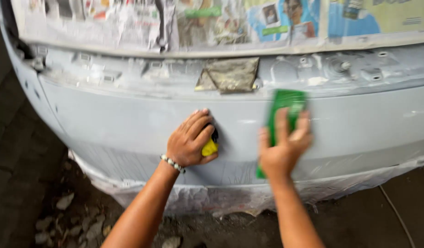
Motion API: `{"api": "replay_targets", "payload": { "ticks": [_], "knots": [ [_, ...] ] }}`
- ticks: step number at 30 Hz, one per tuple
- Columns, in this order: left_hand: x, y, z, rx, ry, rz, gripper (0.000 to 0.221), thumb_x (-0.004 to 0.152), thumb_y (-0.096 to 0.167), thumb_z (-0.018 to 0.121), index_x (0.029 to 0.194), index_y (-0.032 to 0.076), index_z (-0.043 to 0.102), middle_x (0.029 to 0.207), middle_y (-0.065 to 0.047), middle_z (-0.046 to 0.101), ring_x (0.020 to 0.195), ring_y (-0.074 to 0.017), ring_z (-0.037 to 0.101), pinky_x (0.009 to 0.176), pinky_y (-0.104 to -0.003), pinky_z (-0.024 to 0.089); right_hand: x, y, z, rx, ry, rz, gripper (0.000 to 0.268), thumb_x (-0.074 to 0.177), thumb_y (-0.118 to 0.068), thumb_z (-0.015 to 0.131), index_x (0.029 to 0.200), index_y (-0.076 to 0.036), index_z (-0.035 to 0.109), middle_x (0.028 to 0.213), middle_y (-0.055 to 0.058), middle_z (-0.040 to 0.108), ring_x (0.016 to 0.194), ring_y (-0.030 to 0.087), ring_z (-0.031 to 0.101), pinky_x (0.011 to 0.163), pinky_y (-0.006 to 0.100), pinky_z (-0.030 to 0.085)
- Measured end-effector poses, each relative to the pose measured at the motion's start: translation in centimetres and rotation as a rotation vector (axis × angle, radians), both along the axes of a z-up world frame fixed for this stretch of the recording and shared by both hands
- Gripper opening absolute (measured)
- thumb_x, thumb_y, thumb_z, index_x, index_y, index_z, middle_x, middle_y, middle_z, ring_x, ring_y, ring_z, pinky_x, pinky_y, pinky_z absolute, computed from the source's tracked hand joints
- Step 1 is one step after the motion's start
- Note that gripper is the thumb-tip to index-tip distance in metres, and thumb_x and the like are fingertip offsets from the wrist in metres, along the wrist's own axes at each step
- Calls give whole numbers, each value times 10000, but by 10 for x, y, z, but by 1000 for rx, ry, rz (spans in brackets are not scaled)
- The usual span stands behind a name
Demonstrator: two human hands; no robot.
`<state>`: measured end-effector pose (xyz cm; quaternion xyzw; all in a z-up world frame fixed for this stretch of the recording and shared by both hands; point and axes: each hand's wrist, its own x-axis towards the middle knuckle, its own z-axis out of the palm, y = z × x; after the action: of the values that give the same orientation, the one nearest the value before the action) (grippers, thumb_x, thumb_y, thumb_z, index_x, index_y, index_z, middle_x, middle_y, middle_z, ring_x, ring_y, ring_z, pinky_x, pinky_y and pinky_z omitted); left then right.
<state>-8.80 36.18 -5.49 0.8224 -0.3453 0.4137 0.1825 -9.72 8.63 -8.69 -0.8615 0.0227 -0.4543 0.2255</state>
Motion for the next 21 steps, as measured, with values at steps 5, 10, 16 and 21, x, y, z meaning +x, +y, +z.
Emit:
{"api": "replay_targets", "payload": {
  "ticks": [5,10,16,21],
  "knots": [
    [-1,3,4,62,13,-67,584,690,347,860,1129,31,640,1287,-174,609,1361,-377,535,1171,-506,434,-14,4,-22,-227,17,188,771,918,-425,792,1586,-345,417,1653,232,292,1419,429,377,1170,596,264],
    [-2,2,-1,13,11,-89,556,692,338,847,1112,45,631,1296,-156,616,1370,-363,540,1189,-499,434,-3,-15,-18,65,24,-76,700,1066,-318,739,1669,-288,385,1698,263,276,1526,431,330,1270,588,244],
    [4,22,5,46,21,-212,584,700,345,852,1148,38,636,1290,-158,622,1357,-358,551,1194,-496,429,-28,67,-24,-140,-29,80,780,927,-351,771,1610,-301,398,1627,258,321,1473,432,350,1186,590,263],
    [14,91,11,124,-9,-298,620,657,369,859,1124,24,641,1279,-215,625,1303,-388,557,1129,-504,441,-12,41,-29,162,38,-249,669,1084,-319,718,1678,-281,412,1718,232,279,1548,422,332,1250,616,256]
  ]
}}
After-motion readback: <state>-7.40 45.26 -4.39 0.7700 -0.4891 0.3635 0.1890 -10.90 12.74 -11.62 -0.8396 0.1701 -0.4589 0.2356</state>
